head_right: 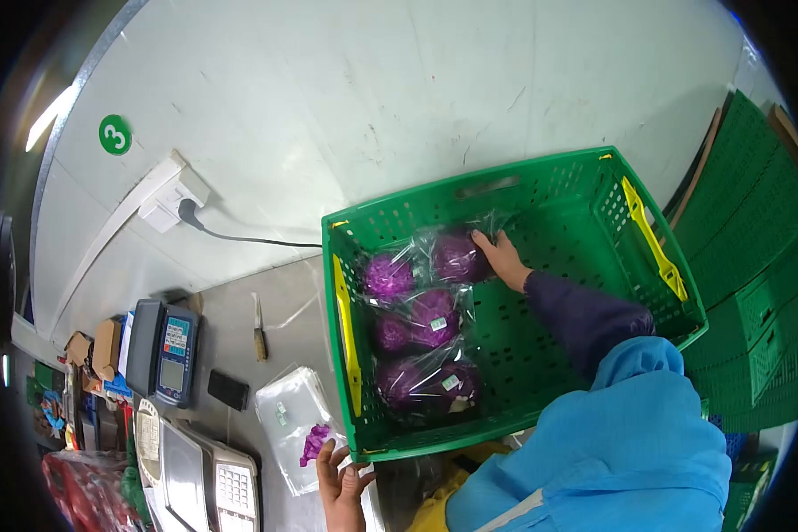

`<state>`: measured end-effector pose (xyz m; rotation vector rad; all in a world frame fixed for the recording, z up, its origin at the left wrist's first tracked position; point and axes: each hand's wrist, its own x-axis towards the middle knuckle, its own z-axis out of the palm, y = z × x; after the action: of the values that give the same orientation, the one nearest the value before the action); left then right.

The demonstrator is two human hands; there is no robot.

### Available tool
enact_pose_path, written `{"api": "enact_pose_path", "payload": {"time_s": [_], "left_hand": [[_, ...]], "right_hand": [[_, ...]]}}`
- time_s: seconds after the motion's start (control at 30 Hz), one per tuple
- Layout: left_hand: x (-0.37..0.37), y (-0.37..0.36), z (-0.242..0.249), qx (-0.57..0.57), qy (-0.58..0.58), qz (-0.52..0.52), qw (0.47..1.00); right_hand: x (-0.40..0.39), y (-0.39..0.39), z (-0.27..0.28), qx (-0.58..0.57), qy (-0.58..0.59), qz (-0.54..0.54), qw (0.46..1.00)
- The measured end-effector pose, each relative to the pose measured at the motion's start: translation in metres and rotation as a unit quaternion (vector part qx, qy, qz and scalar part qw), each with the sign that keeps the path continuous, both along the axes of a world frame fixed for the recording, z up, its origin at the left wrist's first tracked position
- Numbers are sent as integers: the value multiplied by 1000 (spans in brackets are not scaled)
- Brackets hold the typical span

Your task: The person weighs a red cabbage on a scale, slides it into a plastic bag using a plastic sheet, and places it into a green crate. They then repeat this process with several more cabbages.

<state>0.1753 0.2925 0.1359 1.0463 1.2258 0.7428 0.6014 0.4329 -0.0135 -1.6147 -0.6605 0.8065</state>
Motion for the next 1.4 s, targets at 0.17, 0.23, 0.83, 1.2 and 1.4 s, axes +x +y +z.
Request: {"api": "enact_pose_path", "payload": {"time_s": [0.17, 0.23, 0.83, 1.2, 1.4], "left_hand": [[5, -1, 9, -18, 5, -3, 1000], [-6, -3, -4, -13, -9, 8, 1000], [-157, -160, -85, 87, -69, 282, 953], [-337, -348, -134, 5, -314, 697, 644], [-394, -347, -147, 61, -499, 674, 542]], "right_hand": [[-1, -13, 44, -136, 12, 3, 991], [20, -19, 48, -185, -36, 3, 982], [-234, 60, 127, 186, -77, 284, 938], [-694, -228, 113, -6, -79, 863, 499], [-833, -317, 40, 21, -149, 878, 455]]}}
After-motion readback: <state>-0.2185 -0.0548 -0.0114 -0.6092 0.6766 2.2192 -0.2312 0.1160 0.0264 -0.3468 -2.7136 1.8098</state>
